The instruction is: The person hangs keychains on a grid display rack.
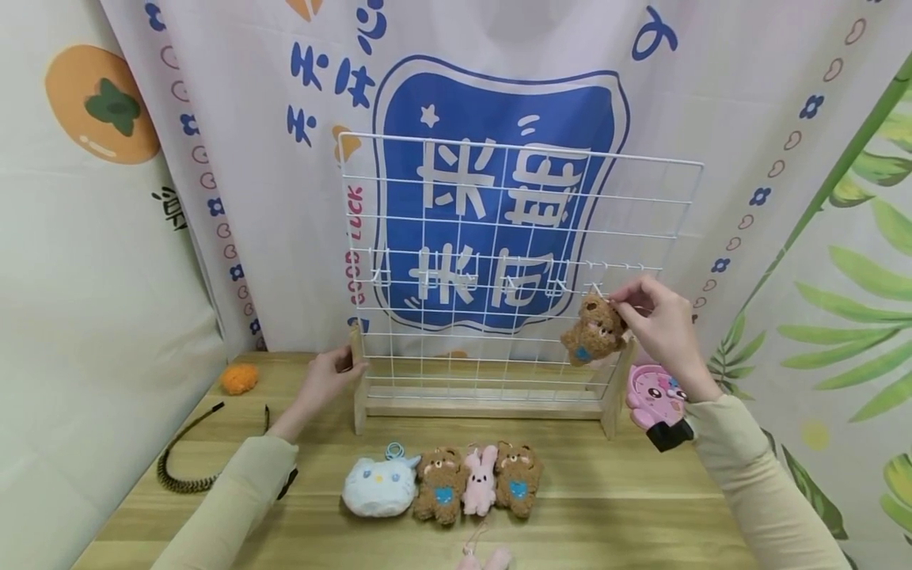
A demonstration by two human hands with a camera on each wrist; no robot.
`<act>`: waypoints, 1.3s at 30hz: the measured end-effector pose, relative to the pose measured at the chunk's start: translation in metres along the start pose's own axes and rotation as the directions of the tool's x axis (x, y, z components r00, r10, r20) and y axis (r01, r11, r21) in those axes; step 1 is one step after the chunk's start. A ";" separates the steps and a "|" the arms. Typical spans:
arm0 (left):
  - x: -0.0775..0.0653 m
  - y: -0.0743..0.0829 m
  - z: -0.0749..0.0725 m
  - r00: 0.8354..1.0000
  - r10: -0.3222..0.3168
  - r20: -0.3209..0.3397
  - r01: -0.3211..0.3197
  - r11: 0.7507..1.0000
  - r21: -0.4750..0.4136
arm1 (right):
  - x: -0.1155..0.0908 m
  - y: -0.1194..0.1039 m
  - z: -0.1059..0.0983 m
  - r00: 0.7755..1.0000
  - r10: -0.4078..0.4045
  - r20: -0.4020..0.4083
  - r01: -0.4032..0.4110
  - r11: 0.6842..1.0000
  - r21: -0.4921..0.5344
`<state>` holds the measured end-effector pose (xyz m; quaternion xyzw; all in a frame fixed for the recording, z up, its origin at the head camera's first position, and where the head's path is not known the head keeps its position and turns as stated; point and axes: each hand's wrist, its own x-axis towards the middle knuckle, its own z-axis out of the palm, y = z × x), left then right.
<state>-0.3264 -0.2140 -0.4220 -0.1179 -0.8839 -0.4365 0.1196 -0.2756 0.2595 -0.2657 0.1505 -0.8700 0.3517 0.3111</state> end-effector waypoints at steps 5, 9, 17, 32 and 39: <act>0.000 -0.001 0.001 1.000 -0.016 0.003 0.016 1.000 0.000 | -0.003 0.003 0.005 1.000 0.001 0.008 -0.001 1.000 0.004; 0.000 -0.001 0.002 1.000 -0.014 0.006 0.014 1.000 0.002 | -0.005 0.005 0.008 1.000 0.006 -0.005 -0.006 1.000 -0.004; 0.000 0.001 0.002 1.000 -0.008 0.008 0.008 1.000 -0.003 | -0.010 0.009 0.013 0.999 0.049 0.019 -0.048 0.998 -0.042; 0.001 0.001 0.000 1.000 -0.014 0.000 0.014 1.000 -0.011 | -0.009 0.012 0.023 0.999 0.035 0.032 -0.033 0.998 -0.046; 0.000 0.000 0.001 1.000 -0.010 -0.003 0.010 1.000 -0.001 | -0.011 0.016 0.031 0.998 0.047 0.044 -0.043 0.996 -0.083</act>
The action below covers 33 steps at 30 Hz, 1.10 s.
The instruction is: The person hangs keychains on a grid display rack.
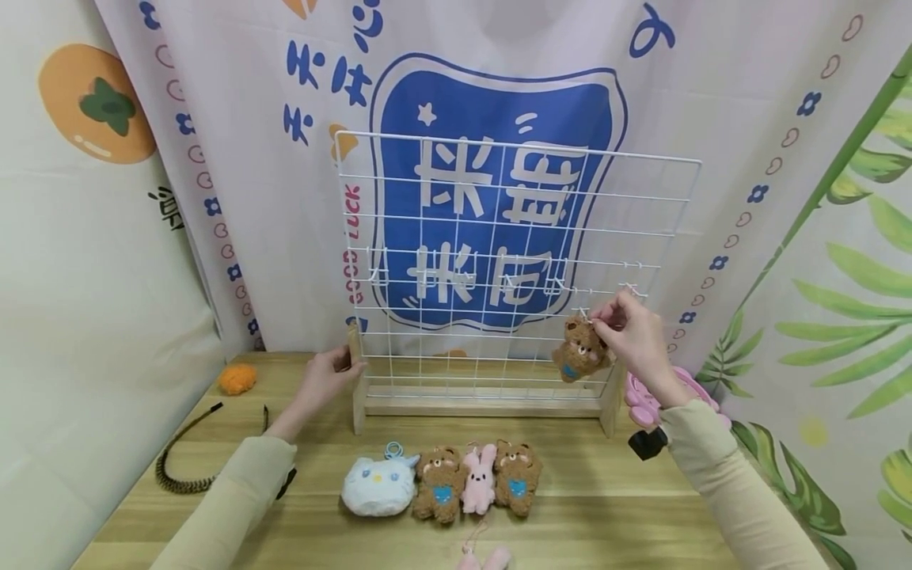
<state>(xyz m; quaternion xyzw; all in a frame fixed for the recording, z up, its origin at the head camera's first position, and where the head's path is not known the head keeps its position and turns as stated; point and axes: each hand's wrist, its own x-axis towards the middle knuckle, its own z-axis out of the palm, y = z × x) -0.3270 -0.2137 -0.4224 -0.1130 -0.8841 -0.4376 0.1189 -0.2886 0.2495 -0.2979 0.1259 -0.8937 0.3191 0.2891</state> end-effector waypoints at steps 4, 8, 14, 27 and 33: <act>0.000 0.000 0.000 1.000 -0.005 0.006 0.005 1.000 -0.002 | 0.000 0.002 0.005 0.999 -0.027 0.022 0.027 1.000 -0.008; 0.000 0.000 0.001 1.000 0.000 0.003 0.000 1.000 -0.001 | 0.000 0.004 0.010 0.998 -0.054 0.043 0.054 0.999 0.004; 0.001 0.000 0.001 1.000 -0.006 0.006 0.006 1.000 0.004 | 0.001 0.006 0.014 0.998 -0.064 0.029 0.063 0.998 0.016; 0.000 0.002 0.000 1.000 0.014 -0.002 -0.014 1.000 0.006 | 0.001 0.003 0.015 0.998 0.001 0.070 -0.002 1.000 0.024; 0.000 0.001 0.000 1.000 0.008 0.004 -0.008 1.000 0.006 | 0.000 0.002 0.014 0.998 0.006 0.062 -0.007 1.000 0.013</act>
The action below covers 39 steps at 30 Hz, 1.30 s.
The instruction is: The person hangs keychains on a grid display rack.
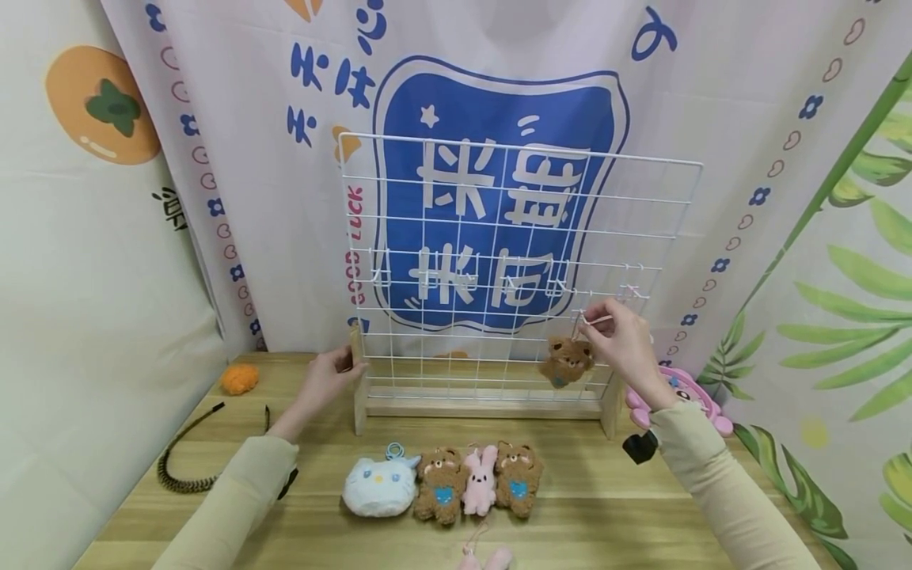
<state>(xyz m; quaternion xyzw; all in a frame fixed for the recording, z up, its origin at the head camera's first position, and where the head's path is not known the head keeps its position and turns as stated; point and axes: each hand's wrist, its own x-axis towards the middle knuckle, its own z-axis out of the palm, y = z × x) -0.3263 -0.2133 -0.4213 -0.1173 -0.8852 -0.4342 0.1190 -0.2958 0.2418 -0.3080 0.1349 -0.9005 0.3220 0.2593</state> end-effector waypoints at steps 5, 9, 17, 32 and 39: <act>0.000 -0.001 -0.001 1.000 -0.013 0.019 0.013 1.000 -0.008 | -0.001 -0.001 0.000 1.000 -0.017 -0.018 0.016 1.000 -0.023; 0.000 -0.002 -0.001 0.999 -0.019 0.026 0.020 1.000 -0.014 | -0.001 -0.001 0.001 0.999 -0.029 -0.028 0.028 0.999 -0.030; 0.001 -0.002 -0.001 1.000 -0.020 0.015 0.021 1.000 -0.012 | -0.002 -0.001 0.001 0.998 -0.043 -0.042 0.043 0.999 -0.013; 0.001 -0.003 -0.001 0.999 -0.025 0.021 0.025 1.000 -0.011 | -0.001 0.000 0.007 0.958 -0.182 -0.222 0.190 0.982 0.015; 0.001 -0.002 0.000 1.000 -0.024 0.016 0.024 1.000 0.001 | 0.001 0.002 0.007 0.937 -0.209 -0.279 0.224 0.974 0.020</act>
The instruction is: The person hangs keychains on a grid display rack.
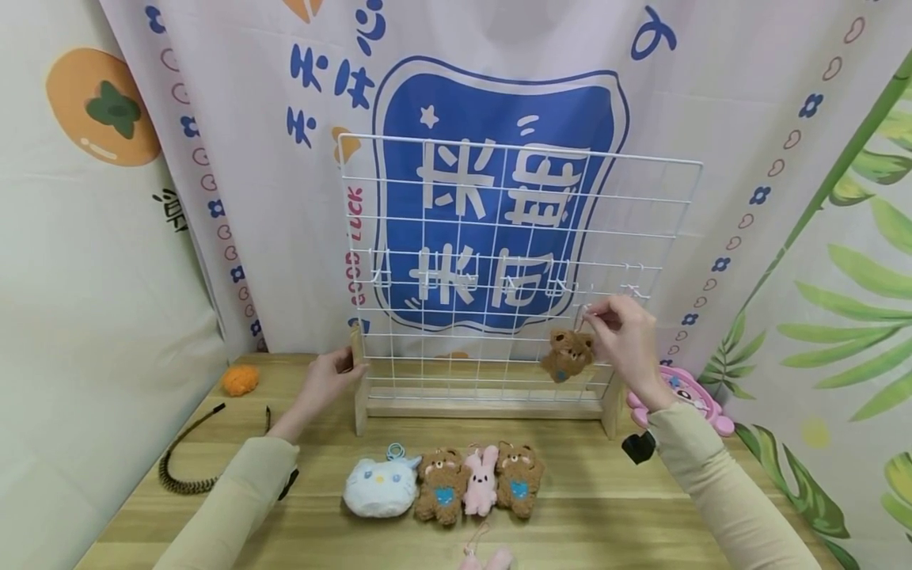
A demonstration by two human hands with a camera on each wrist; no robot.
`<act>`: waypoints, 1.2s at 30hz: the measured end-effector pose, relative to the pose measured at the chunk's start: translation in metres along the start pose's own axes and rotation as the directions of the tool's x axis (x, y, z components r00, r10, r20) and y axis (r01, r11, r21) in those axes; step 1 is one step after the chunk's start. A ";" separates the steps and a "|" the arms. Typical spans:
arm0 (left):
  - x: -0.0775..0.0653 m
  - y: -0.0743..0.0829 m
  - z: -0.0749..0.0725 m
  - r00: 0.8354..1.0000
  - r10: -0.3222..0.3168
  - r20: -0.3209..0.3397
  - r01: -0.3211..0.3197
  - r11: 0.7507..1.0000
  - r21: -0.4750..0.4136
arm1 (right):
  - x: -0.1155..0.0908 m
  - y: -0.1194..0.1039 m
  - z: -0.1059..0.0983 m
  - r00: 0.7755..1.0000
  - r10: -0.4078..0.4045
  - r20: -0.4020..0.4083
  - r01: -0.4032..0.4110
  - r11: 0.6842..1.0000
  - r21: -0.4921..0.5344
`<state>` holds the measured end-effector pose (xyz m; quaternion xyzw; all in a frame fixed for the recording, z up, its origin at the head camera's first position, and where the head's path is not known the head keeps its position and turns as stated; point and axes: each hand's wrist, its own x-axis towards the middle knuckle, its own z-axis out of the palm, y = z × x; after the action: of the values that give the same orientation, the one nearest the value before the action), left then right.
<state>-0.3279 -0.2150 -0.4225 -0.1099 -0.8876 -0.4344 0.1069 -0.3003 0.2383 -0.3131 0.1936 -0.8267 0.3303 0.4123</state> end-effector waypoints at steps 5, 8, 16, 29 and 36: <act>0.001 0.002 0.000 1.000 -0.001 0.004 0.001 1.000 -0.007 | 0.001 -0.008 -0.009 1.000 -0.019 -0.018 0.019 1.000 -0.002; 0.001 0.003 -0.001 1.000 0.001 0.003 -0.001 1.000 -0.008 | 0.003 -0.015 -0.015 0.998 -0.042 -0.037 0.042 0.999 0.006; 0.001 0.005 -0.002 1.000 0.003 0.004 -0.003 1.000 -0.002 | 0.018 -0.022 -0.028 0.992 -0.068 -0.102 0.070 0.997 0.016; -0.002 -0.001 0.002 1.000 -0.016 0.024 0.016 1.000 -0.018 | 0.027 -0.014 -0.015 1.000 -0.001 -0.013 0.000 0.998 -0.063; 0.000 0.000 0.000 1.000 -0.016 0.018 0.016 0.999 -0.029 | 0.024 -0.012 -0.015 0.999 0.038 0.003 -0.038 0.999 -0.023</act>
<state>-0.3278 -0.2145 -0.4224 -0.1084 -0.8830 -0.4470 0.0939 -0.2993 0.2393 -0.2821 0.1738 -0.8346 0.3283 0.4069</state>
